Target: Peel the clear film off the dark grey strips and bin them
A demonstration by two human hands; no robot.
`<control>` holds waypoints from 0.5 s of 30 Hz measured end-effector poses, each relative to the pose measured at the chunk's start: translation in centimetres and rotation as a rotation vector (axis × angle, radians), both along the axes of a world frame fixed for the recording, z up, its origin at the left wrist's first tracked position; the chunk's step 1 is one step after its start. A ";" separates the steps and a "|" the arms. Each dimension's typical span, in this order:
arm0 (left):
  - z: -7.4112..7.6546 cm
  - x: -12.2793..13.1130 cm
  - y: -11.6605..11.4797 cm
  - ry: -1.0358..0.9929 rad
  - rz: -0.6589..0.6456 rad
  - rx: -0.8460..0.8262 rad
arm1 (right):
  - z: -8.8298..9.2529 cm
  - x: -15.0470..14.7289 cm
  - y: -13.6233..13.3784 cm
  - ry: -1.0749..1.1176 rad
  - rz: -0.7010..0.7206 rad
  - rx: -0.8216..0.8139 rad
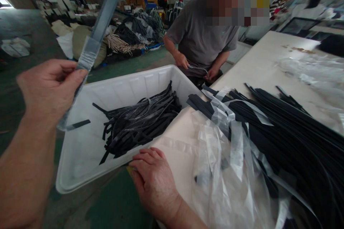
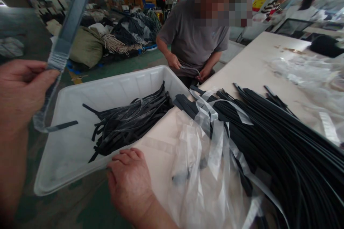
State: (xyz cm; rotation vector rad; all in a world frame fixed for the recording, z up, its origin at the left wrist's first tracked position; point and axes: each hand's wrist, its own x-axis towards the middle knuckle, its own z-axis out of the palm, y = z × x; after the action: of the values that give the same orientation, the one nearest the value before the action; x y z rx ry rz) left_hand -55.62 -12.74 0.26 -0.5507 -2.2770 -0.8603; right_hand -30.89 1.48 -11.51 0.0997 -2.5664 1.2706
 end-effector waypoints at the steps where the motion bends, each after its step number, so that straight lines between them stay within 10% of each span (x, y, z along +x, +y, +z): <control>1: 0.2 0.5 0.5 0.000 -0.014 0.015 | 0.0 0.0 0.0 0.006 -0.001 -0.003; 4: -2.7 1.0 3.6 -0.078 -0.099 0.011 | 0.0 0.0 0.0 0.014 -0.008 -0.003; 10: -17.0 0.7 12.9 -0.564 -0.506 -0.452 | -0.9 0.0 -0.3 0.025 -0.011 -0.010; 15: -25.7 -2.5 14.0 -0.745 -0.300 -0.725 | -1.8 -0.1 -0.4 0.060 -0.019 0.000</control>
State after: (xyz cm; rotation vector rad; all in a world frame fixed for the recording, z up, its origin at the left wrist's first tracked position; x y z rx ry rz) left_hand -58.10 1.24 -25.44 -1.0347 -3.2718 -0.3537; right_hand -31.02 1.05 -13.30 0.1114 -2.5110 1.2424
